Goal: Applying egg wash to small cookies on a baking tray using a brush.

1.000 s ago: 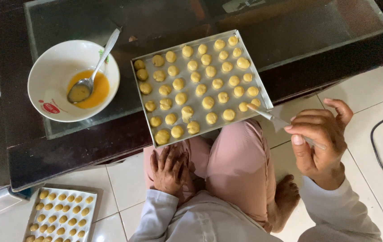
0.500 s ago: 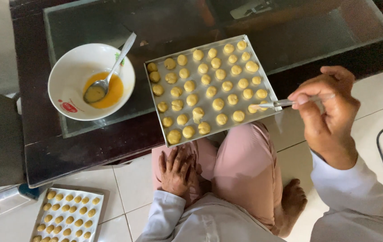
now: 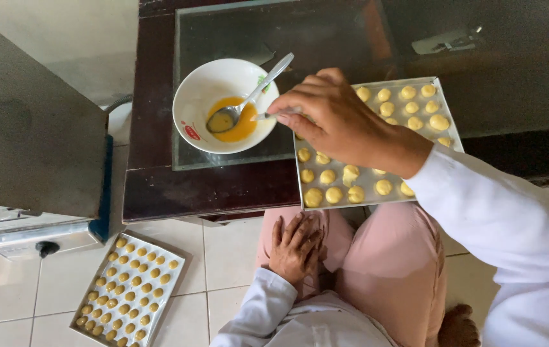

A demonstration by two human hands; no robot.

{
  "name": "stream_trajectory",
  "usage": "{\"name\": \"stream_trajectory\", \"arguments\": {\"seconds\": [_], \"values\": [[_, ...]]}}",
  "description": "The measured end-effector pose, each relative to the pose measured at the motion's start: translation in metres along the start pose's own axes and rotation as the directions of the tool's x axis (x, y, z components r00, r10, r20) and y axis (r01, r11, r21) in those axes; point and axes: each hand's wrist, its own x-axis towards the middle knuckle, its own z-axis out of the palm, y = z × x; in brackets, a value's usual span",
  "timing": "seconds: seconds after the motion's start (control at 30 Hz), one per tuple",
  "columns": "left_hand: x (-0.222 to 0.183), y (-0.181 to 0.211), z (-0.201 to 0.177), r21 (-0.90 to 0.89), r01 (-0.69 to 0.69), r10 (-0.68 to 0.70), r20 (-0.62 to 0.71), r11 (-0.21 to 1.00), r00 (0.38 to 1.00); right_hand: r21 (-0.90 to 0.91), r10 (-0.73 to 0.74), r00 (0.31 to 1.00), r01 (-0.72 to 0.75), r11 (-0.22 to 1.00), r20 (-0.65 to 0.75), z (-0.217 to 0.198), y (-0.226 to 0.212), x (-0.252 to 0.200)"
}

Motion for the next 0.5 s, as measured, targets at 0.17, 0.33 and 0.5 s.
{"name": "stream_trajectory", "arguments": {"seconds": [0.17, 0.33, 0.5], "values": [[0.001, -0.002, -0.002, 0.016, -0.009, 0.009, -0.015, 1.000, 1.000, -0.038, 0.042, 0.998, -0.040, 0.998, 0.055, 0.021, 0.014, 0.018], [0.002, -0.001, 0.000, 0.003, -0.004, 0.004, -0.014, 1.000, 1.000, 0.248, 0.270, 0.950, -0.227, 0.942, -0.154, 0.008, 0.026, 0.012], [-0.002, -0.001, 0.004, 0.016, 0.011, -0.011, -0.018, 1.000, 1.000, 0.560, 0.651, 0.757, -0.566, 0.606, 0.060, 0.015, 0.058, -0.008]]}}
